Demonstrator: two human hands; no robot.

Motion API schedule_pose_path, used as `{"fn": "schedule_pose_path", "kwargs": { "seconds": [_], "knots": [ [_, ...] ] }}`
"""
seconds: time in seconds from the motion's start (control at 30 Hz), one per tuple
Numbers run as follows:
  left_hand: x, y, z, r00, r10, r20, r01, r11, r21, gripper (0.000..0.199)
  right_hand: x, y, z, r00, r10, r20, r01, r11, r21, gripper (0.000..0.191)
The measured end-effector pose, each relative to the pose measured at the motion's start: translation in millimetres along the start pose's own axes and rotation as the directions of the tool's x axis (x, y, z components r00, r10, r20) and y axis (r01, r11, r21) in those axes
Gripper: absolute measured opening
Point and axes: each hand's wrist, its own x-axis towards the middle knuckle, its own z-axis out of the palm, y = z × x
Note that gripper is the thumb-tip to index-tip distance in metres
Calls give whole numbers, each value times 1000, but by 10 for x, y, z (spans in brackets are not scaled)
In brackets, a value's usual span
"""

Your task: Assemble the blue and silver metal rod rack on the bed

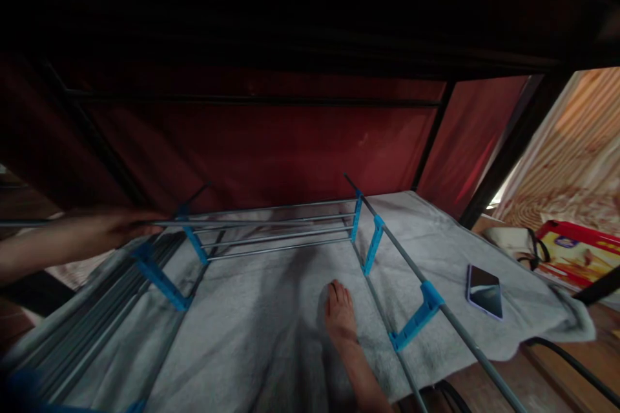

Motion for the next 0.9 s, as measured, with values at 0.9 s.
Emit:
{"fn": "schedule_pose_path", "kwargs": {
  "seconds": [0.9],
  "knots": [
    [-553,2022,2018,990,97,99,-70,966,-250,41,-85,145,20,1000,-24,10,24,998,59,52]
  ]
}}
